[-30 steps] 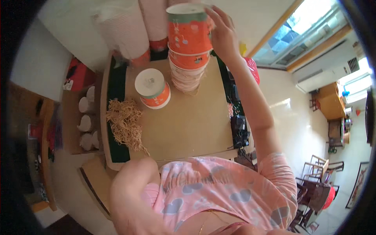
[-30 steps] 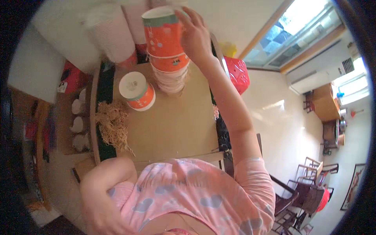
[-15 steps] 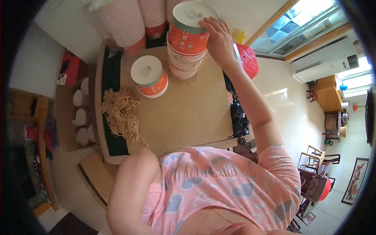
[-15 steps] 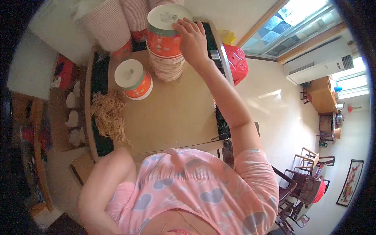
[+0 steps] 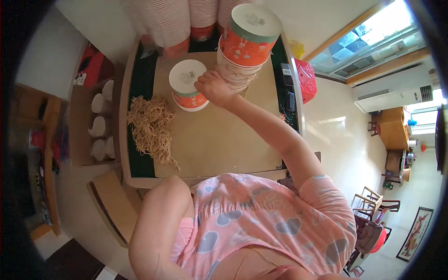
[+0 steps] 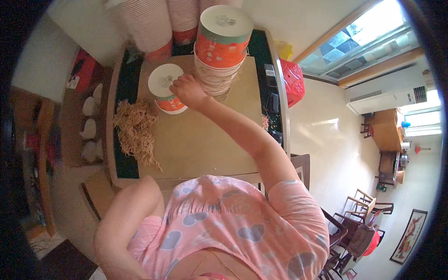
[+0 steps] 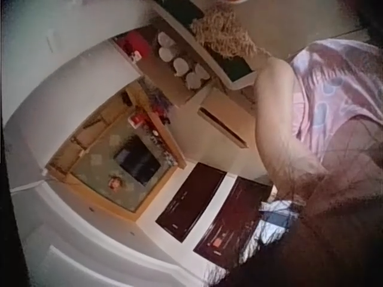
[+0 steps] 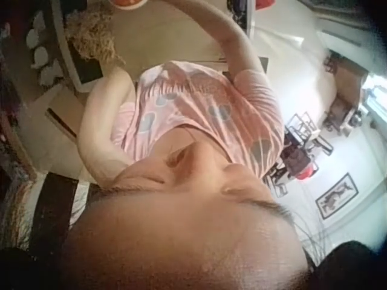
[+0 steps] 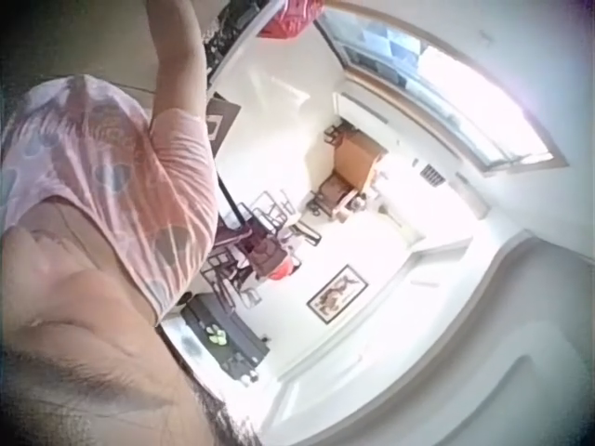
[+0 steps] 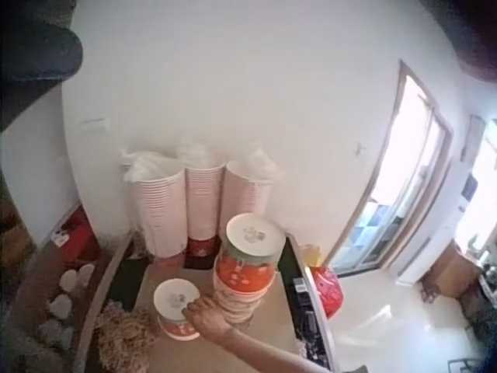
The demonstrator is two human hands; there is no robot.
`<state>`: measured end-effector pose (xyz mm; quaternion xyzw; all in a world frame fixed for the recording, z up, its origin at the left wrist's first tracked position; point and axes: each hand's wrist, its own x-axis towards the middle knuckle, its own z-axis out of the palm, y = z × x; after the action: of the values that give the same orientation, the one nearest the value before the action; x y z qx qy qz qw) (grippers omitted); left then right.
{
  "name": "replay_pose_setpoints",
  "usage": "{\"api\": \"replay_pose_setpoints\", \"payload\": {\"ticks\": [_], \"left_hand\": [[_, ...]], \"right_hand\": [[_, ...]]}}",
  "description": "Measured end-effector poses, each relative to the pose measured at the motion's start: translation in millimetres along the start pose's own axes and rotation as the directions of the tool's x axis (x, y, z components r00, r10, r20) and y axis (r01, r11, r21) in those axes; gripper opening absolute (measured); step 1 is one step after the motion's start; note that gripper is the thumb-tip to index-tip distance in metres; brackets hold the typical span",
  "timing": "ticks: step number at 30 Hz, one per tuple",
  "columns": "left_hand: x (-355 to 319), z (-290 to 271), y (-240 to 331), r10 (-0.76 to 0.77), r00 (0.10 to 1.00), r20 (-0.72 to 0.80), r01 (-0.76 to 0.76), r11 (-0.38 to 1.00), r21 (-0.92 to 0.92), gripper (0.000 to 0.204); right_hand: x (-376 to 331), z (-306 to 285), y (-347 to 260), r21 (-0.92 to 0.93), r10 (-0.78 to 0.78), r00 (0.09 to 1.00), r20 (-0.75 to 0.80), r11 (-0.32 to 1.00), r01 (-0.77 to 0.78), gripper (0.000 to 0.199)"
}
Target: Threading string through paper bucket holes and filling them with packing material.
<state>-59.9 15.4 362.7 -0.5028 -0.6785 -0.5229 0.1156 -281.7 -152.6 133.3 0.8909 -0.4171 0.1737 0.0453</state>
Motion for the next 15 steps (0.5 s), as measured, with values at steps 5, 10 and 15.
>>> {"api": "replay_pose_setpoints", "payload": {"ticks": [5,10,15], "left_hand": [[4.9,5.4,4.6,-0.003,1.0,0.028,0.004,1.0,-0.017,0.027],[10.6,10.1,9.2,-0.009,0.998,0.065,0.012,0.999,-0.042,0.028],[11.5,12.2,8.9,-0.005,0.996,0.094,0.012,0.997,-0.076,0.03]], "right_hand": [[5.0,-1.7,-2.4,-0.013,-0.046,0.989,0.143,0.999,0.048,0.014],[9.9,-13.3,-9.8,-0.019,-0.081,0.988,0.13,0.996,0.084,0.019],[14.7,-31.4,-5.1,-0.02,-0.051,0.998,0.035,0.998,0.051,0.019]]}}
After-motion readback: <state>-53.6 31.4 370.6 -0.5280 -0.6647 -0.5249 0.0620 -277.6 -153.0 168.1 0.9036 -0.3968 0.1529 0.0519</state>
